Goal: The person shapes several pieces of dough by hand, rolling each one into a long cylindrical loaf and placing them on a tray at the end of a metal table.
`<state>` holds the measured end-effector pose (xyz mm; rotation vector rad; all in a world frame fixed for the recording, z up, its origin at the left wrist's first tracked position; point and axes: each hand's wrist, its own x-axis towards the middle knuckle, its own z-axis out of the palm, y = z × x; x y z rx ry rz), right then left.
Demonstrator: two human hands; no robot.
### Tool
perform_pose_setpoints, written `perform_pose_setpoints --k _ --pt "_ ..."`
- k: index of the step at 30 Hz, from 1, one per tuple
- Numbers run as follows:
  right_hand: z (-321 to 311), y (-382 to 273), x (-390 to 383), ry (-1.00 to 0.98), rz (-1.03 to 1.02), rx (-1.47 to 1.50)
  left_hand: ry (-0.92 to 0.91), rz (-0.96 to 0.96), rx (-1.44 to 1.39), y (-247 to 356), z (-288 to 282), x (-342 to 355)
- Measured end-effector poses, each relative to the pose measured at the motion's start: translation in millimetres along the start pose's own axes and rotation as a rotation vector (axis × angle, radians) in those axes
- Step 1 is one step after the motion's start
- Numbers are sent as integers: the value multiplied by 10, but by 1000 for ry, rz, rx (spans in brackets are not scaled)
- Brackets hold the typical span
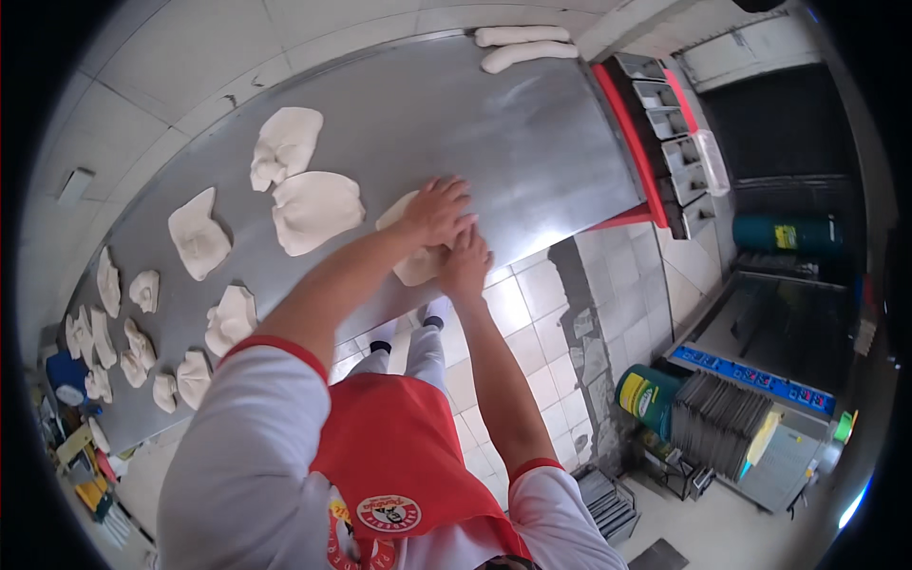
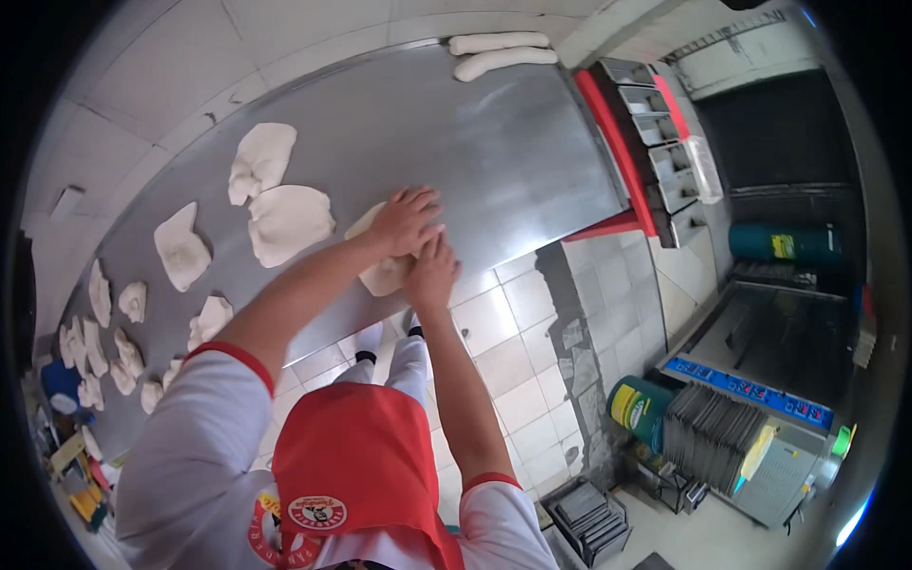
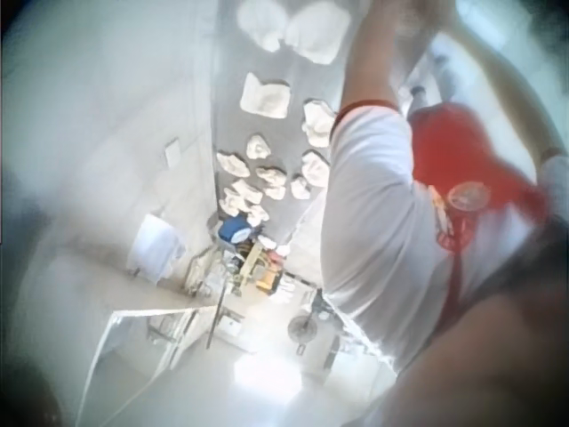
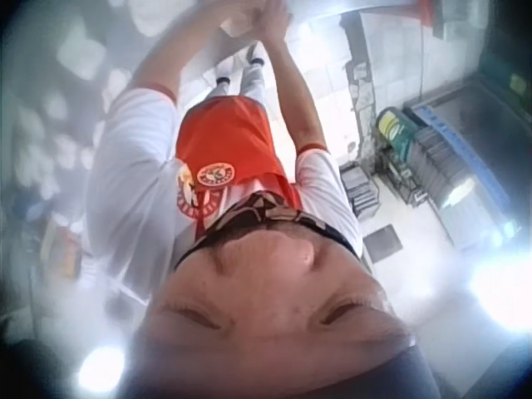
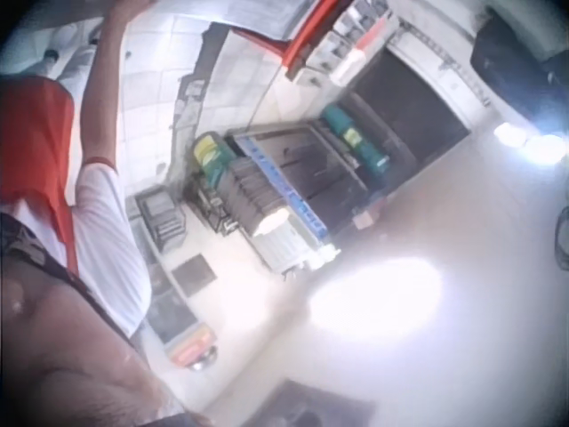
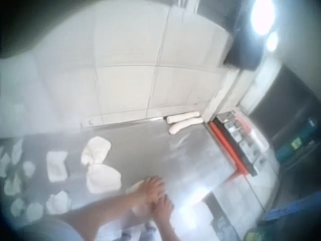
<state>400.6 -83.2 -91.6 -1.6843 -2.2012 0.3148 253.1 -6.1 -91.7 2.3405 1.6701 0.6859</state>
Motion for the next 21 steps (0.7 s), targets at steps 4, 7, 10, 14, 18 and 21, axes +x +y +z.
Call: perform_pose_setpoints --k 4,7,10,14,18,21 --pt "-158 -124 -66 -243 118 13 -298 -86 13 -27 -42 -232" --pt "73 -75 229 -68 81 -81 -34 -72 73 -153 -152 158" --pt "-18 -177 -25 188 18 -152 32 29 92 -184 -148 -241" --pt "-243 -258 -272 -164 272 204 -84 178 65 -217 -393 -549" --pt "-757 313 91 -382 -2 588 -167 53 -27 93 -796 -440" --pt "-1212 632 691 -610 -33 786 -131 -234 -161 428 -1069 -299"
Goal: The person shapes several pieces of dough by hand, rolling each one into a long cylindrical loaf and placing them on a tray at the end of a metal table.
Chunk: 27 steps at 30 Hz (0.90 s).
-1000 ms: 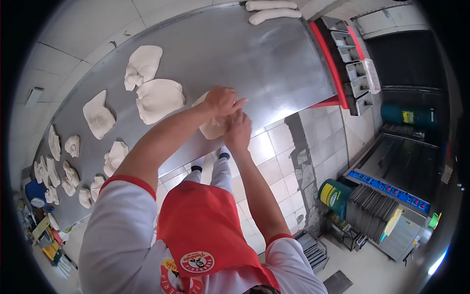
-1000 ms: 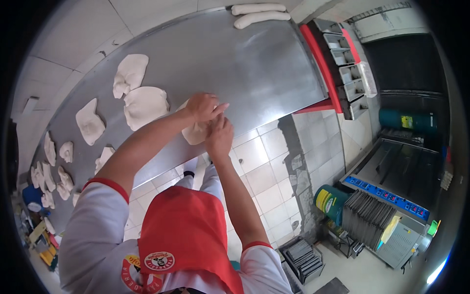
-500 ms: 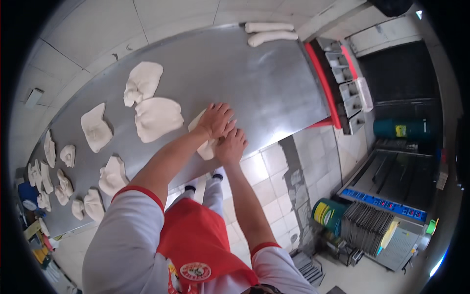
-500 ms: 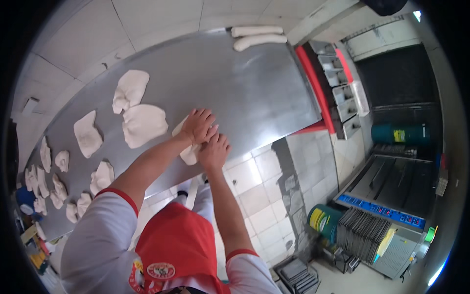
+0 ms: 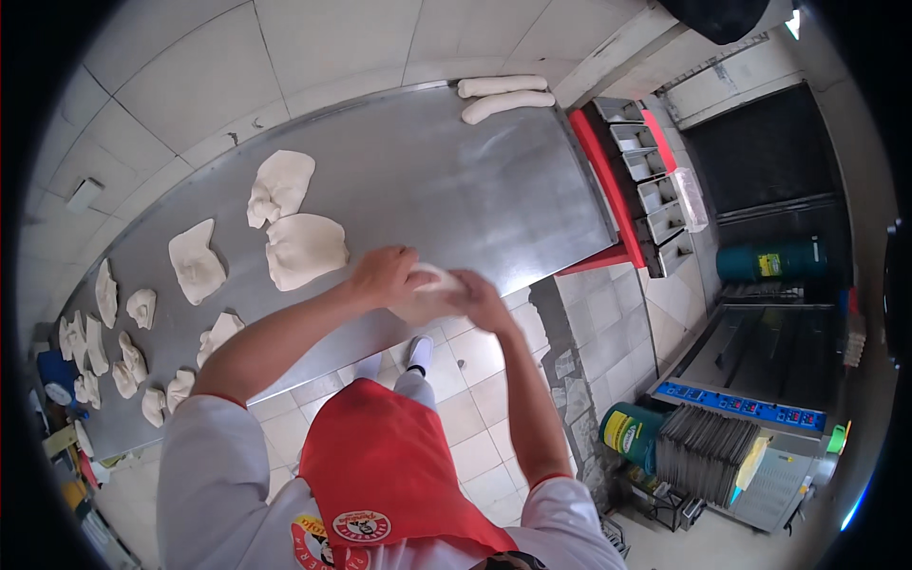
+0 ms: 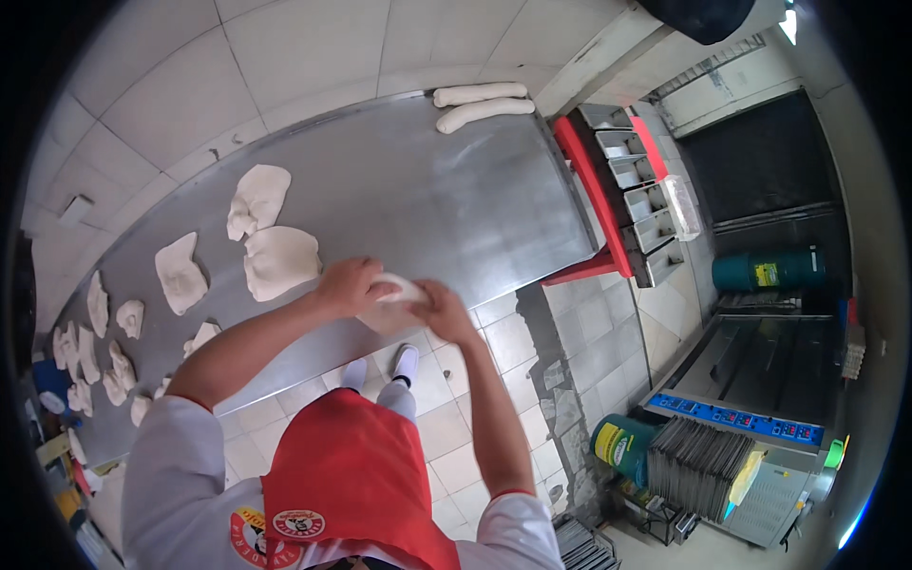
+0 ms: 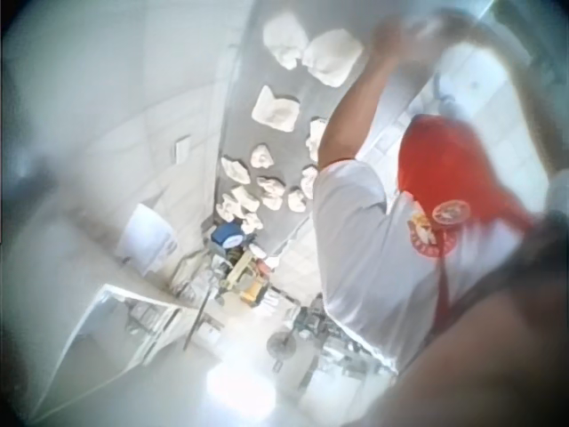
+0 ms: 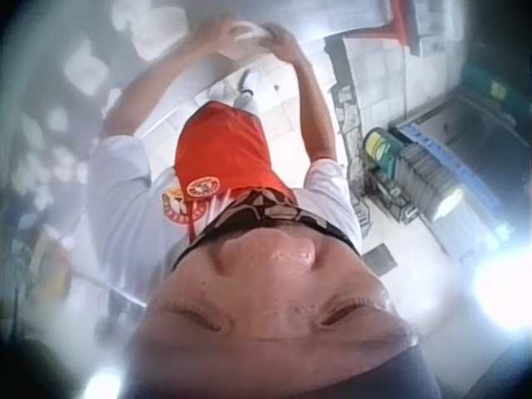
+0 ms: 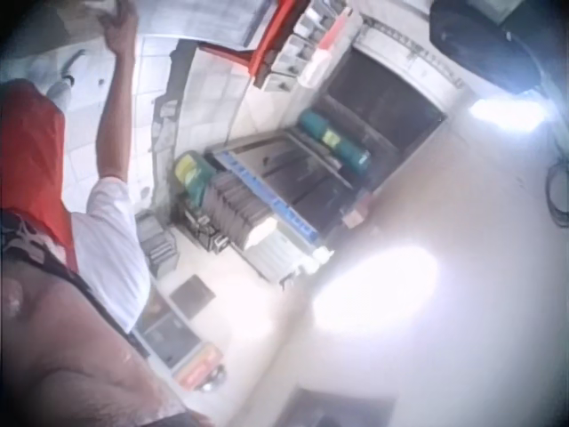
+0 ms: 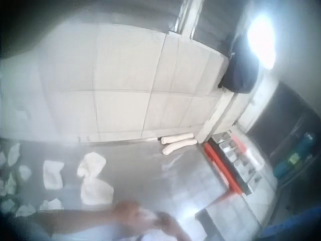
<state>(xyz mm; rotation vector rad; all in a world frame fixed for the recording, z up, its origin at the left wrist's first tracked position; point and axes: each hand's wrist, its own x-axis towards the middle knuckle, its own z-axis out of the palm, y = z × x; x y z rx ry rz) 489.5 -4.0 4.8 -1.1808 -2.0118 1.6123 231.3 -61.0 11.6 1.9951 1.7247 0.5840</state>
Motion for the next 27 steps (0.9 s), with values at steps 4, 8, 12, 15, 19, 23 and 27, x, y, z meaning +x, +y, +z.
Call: perform_pose_setpoints --k 4,8,12,15,19,23,27 --pt "-161 216 939 13 -121 -614 137 -289 71 -208 481 245" --pt "-21 613 1346 80 -299 -798 407 -143 341 -850 706 617" --pt "165 644 1102 137 -403 -691 406 -68 287 -759 910 298" --pt "226 513 1019 55 -357 -730 163 -288 94 -632 835 350" --pt "402 561 1184 96 -227 -856 441 -424 363 -379 1121 854" --pt "372 395 1132 401 -285 -704 549 -311 397 -390 1249 738" --pt "411 833 740 441 -220 -606 146 -381 199 -116 941 949"
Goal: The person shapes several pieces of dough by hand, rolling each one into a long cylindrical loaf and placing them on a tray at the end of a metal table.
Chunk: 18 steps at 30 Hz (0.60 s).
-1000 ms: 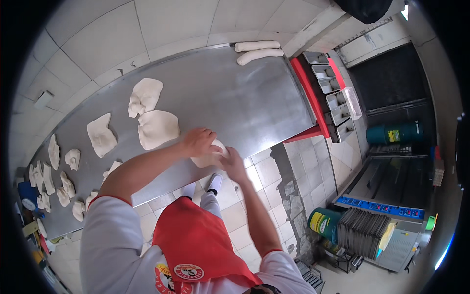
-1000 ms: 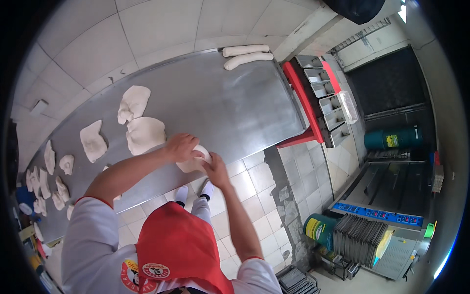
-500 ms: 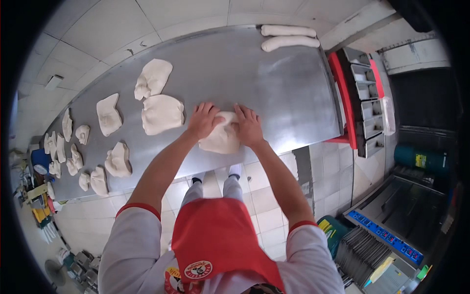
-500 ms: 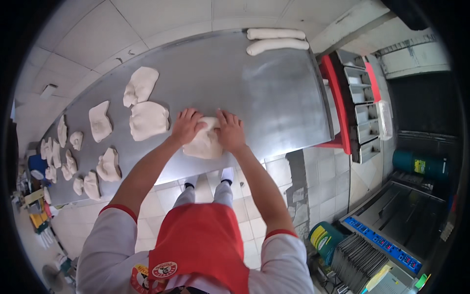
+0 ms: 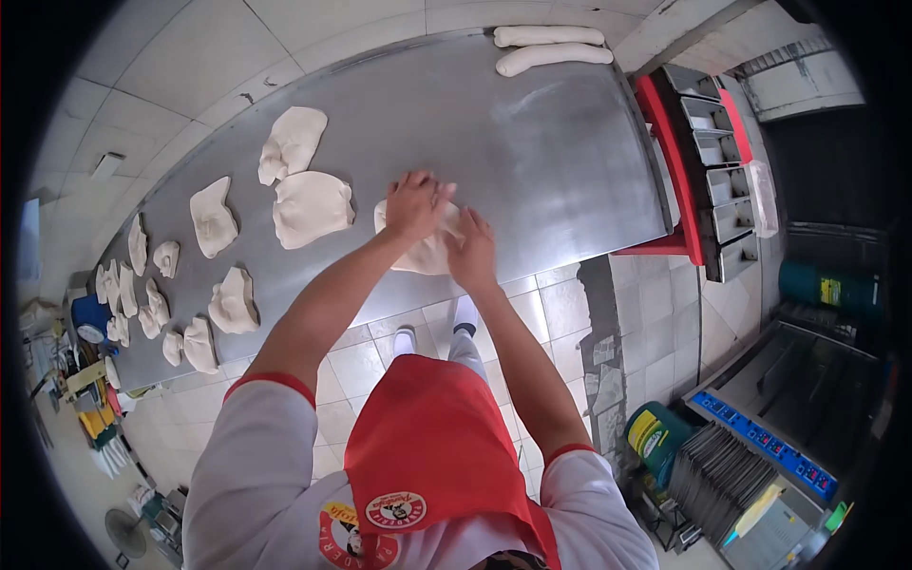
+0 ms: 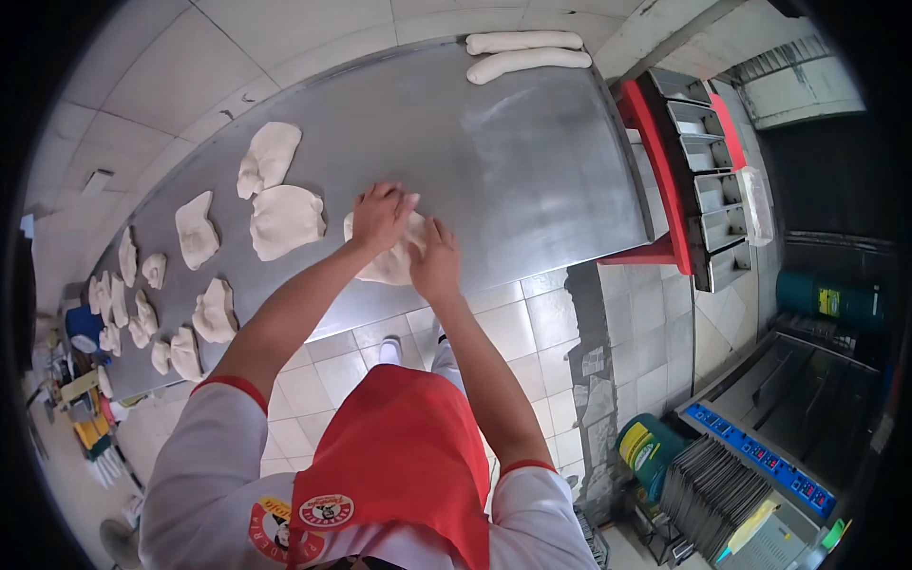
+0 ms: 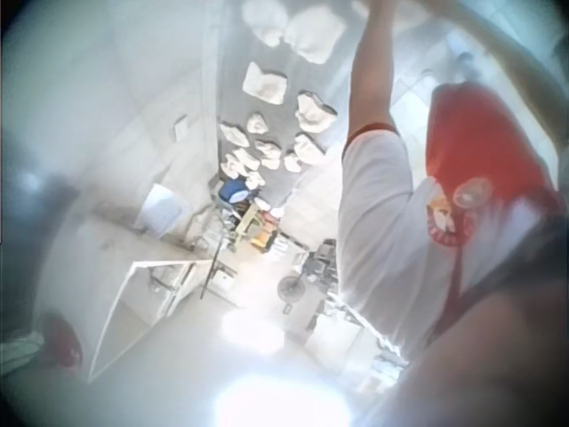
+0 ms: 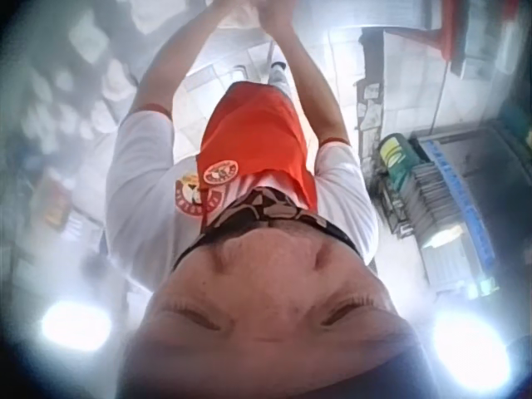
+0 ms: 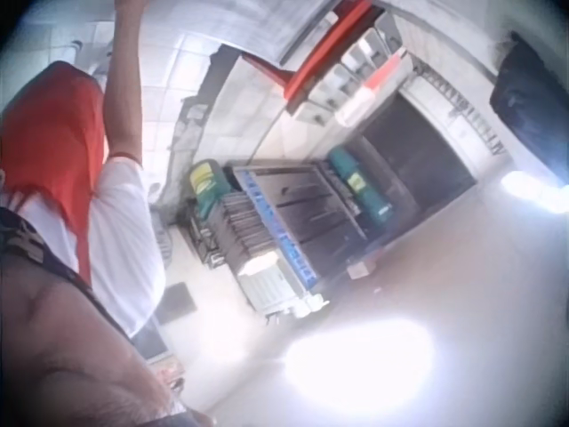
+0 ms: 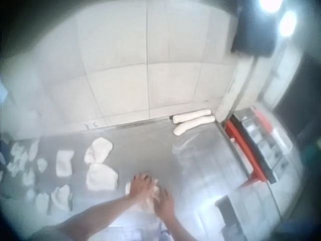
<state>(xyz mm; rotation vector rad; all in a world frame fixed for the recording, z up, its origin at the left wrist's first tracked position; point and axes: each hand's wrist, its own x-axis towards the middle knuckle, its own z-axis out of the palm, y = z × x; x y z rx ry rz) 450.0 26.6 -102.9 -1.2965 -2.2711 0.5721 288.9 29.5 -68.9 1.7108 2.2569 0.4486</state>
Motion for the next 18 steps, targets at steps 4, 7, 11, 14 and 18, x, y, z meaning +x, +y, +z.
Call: perform_pose_setpoints --k 4,7,11,14,18 --pt "-30 -168 -27 -255 138 39 203 -83 134 96 219 -34" --pt "-17 -107 149 76 46 -131 266 37 108 145 254 146" --pt "112 2 -301 148 -88 -233 344 256 114 125 302 -48" --pt "-171 -231 -136 -385 241 17 -108 92 51 -41 168 -259" --pt "-32 -335 41 -168 70 -259 162 47 34 24 242 134"
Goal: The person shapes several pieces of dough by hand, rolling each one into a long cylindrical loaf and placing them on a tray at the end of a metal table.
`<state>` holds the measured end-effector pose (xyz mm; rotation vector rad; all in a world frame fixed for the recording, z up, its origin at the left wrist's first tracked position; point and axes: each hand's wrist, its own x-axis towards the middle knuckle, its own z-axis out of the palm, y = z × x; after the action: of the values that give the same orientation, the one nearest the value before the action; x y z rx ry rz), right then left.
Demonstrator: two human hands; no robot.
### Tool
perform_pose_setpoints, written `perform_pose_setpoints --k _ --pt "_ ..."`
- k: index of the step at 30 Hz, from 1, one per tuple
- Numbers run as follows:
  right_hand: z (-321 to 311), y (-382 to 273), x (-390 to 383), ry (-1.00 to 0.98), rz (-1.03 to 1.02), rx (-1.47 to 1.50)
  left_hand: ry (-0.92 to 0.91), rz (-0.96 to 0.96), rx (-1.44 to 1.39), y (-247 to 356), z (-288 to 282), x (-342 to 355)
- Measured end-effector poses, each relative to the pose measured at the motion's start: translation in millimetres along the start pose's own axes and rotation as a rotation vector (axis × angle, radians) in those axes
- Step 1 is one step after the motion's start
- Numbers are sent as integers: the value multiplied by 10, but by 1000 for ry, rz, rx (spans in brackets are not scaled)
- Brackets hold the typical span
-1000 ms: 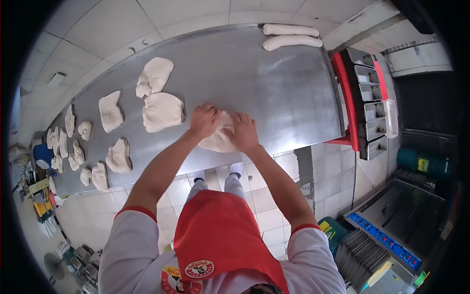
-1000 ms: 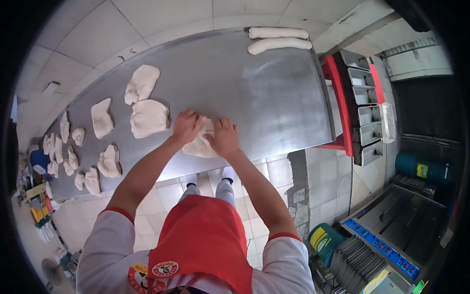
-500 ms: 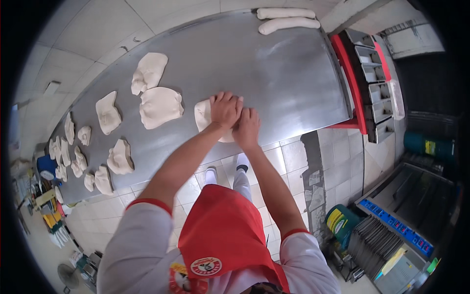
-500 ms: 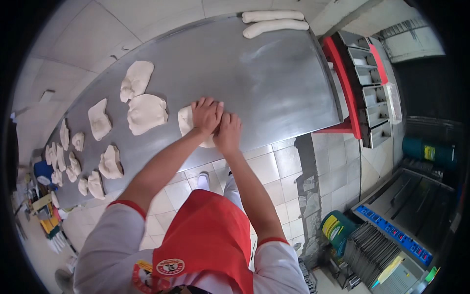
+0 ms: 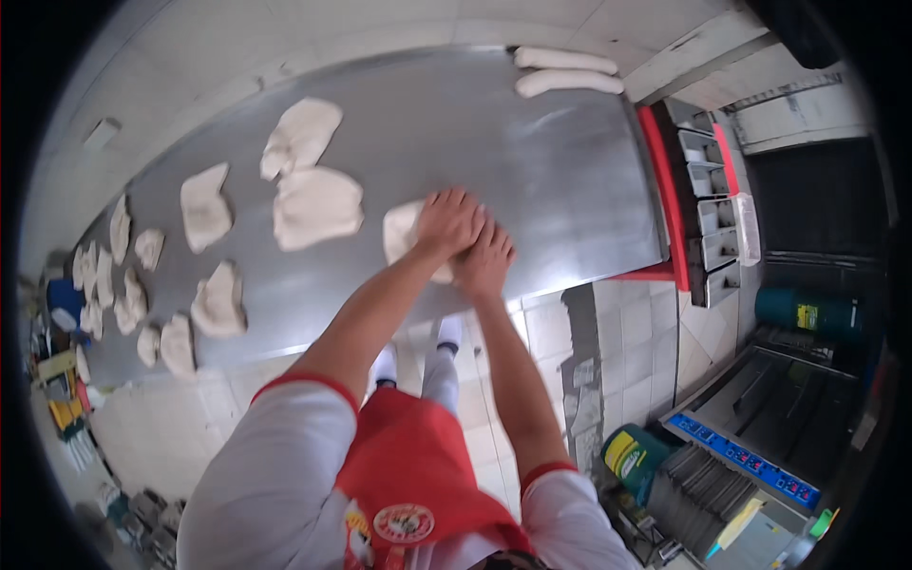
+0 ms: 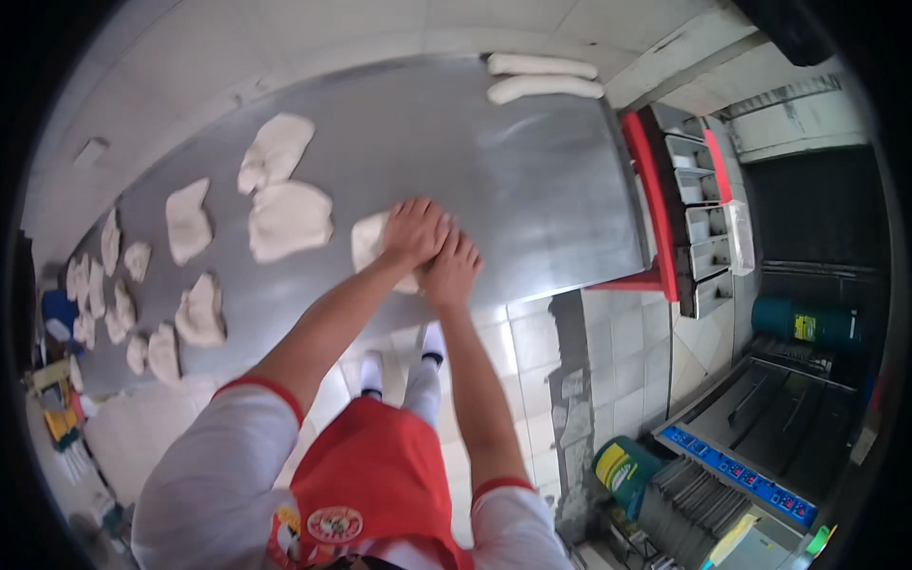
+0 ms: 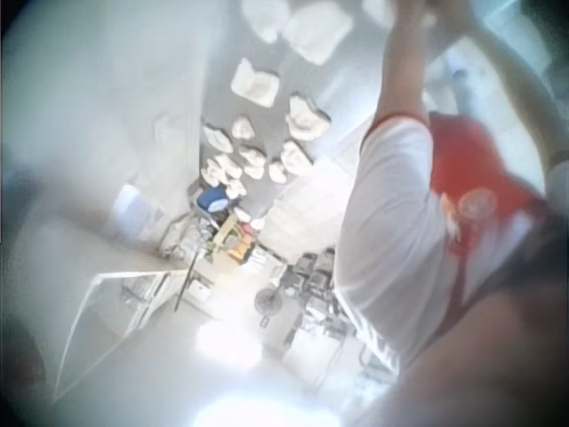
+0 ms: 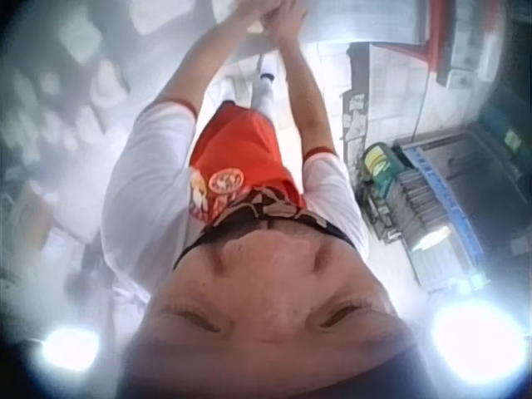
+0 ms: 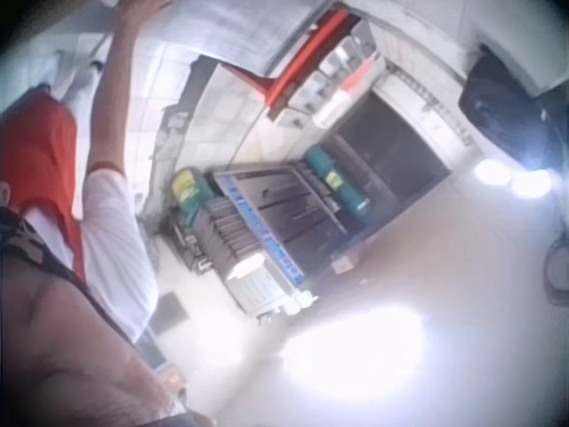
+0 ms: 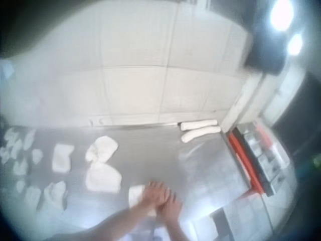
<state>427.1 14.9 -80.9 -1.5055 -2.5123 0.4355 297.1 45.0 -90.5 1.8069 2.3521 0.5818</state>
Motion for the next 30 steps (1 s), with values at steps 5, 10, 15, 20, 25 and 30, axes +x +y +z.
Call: perform_pose_setpoints --k 5,10,15,20,25,30 --pt "133 263 -204 13 -208 186 57 59 -101 -118 -120 -375" --pt "-85 -405 176 -269 -68 -88 135 -10 33 -486 46 -372" --pt "71 -21 115 71 -231 -200 260 58 7 -390 -94 -328" --pt "34 -223 217 -337 -183 -85 -151 -183 -110 -632 -270 -513" --pt "120 -221 4 39 -242 -129 198 -145 -11 -458 -232 -394" --pt "200 -242 -12 -89 -295 8 -67 -113 -89 -627 -226 -687"
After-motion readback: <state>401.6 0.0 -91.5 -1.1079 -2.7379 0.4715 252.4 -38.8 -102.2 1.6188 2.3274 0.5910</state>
